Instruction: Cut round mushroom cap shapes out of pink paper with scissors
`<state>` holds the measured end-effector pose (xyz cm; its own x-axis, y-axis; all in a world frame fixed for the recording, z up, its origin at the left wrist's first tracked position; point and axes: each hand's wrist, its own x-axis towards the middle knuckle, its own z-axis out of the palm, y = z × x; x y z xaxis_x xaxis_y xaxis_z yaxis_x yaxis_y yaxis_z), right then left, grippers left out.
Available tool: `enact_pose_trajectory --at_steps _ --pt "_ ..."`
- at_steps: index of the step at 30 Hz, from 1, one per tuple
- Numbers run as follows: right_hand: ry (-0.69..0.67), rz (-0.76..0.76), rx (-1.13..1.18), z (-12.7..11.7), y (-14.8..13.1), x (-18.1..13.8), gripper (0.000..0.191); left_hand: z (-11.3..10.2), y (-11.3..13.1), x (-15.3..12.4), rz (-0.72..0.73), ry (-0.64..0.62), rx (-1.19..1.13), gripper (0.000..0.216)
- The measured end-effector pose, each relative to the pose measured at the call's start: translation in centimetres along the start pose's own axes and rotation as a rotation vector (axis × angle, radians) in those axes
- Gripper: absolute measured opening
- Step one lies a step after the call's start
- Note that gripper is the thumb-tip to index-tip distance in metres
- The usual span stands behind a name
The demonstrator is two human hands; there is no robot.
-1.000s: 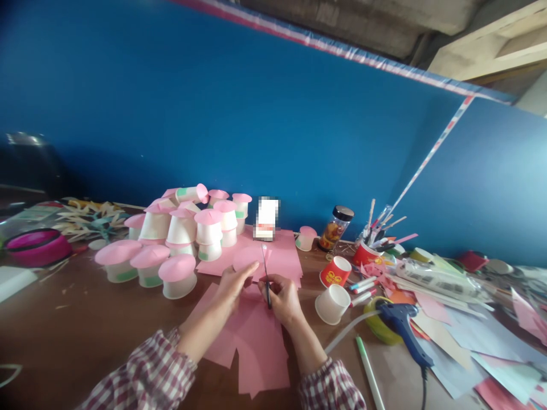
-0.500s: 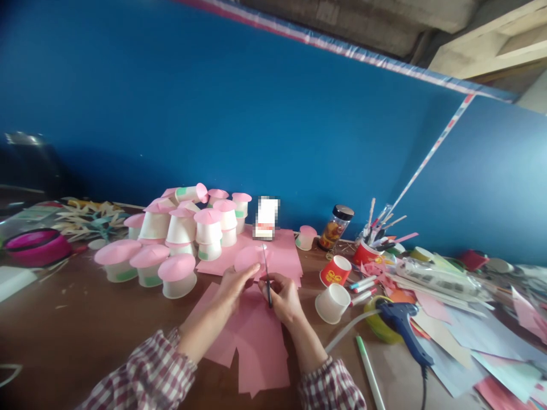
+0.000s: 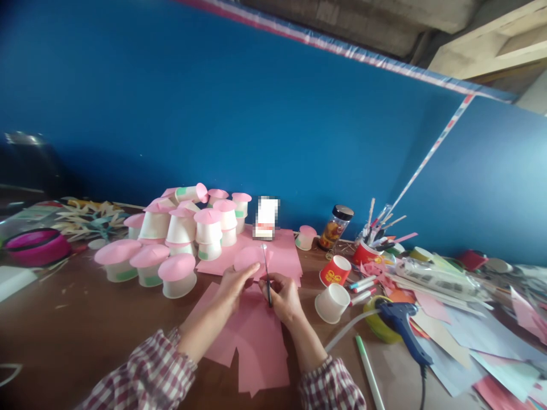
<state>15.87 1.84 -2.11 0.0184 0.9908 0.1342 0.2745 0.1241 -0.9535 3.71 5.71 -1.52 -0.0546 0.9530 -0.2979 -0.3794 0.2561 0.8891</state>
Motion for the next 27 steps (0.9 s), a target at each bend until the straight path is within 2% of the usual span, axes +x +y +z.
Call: enact_pose_trajectory --at_steps 12,18,27 --pt "0.012 -0.002 -0.033 -0.03 0.34 0.12 0.023 0.02 0.17 -0.18 0.006 0.026 0.03 0.017" --pt "0.003 0.027 0.014 -0.03 0.51 0.03 0.029 -0.16 -0.21 0.28 0.033 -0.05 0.048 0.019" --pt "0.0 0.028 0.058 -0.04 0.43 0.1 0.032 -0.2 -0.51 0.42 0.004 -0.088 0.017 0.018"
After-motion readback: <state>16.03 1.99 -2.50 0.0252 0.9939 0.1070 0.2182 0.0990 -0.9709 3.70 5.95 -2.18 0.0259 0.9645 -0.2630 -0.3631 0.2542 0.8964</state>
